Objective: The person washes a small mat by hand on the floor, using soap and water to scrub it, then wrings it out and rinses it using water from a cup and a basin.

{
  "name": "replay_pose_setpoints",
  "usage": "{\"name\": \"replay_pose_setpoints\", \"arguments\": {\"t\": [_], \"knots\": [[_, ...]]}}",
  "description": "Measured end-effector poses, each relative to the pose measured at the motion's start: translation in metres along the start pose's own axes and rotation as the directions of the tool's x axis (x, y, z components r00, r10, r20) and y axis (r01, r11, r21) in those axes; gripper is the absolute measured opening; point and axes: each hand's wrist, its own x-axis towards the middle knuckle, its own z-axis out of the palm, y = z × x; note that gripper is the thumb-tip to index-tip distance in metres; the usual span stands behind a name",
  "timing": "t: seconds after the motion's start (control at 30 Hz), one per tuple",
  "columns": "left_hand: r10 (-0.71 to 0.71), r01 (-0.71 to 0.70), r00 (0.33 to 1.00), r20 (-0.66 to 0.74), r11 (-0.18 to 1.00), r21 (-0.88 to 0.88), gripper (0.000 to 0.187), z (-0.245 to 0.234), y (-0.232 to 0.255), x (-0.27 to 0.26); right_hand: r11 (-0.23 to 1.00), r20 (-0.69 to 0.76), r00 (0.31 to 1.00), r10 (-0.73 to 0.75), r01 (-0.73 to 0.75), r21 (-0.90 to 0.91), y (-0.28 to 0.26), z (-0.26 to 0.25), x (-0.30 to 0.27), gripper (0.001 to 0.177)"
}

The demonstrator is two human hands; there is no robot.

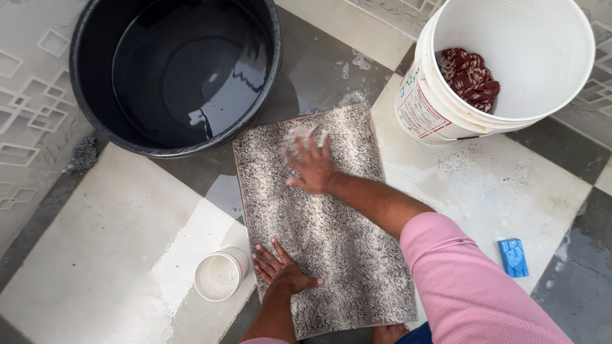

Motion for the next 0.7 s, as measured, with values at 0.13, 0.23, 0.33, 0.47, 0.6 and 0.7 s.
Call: {"name": "replay_pose_setpoints", "arguments": {"t": [0.13,0.23,0.33,0.47,0.6,0.7], "knots": [[0.001,-0.001,1.0,-0.012,1.0,0.013,0.176,0.002,0.0,-0.001,0.882,0.091,0.907,-0.411,0.421,-0.211,-0.033,-0.005,-0.002,0.079],[0.015,-0.015,1.0,-0.015,1.0,-0.009,0.176,0.003,-0.001,0.002,0.939,0.018,0.956,-0.293,0.291,-0.184,-0.008,-0.023,0.007,0.078],[0.011,-0.011,1.0,-0.025,1.0,-0.014,0.177,0.005,-0.003,0.002,0.986,-0.044,0.985,0.165,-0.163,0.032,-0.006,-0.04,0.017,0.083],[0.02,-0.02,0.999,-0.035,1.0,-0.005,0.177,0.003,-0.002,-0.002,0.993,-0.029,0.993,0.116,-0.115,0.017,-0.068,-0.045,0.021,0.086],[0.063,-0.065,0.997,-0.049,0.997,-0.038,0.175,0.003,-0.005,0.001,0.884,0.183,0.902,-0.391,0.423,-0.198,-0.099,-0.049,0.032,0.075],[0.076,-0.079,0.996,-0.051,0.995,-0.053,0.175,0.006,-0.009,-0.001,0.952,0.109,0.972,-0.208,0.227,-0.207,-0.072,-0.057,0.057,0.082]]}}
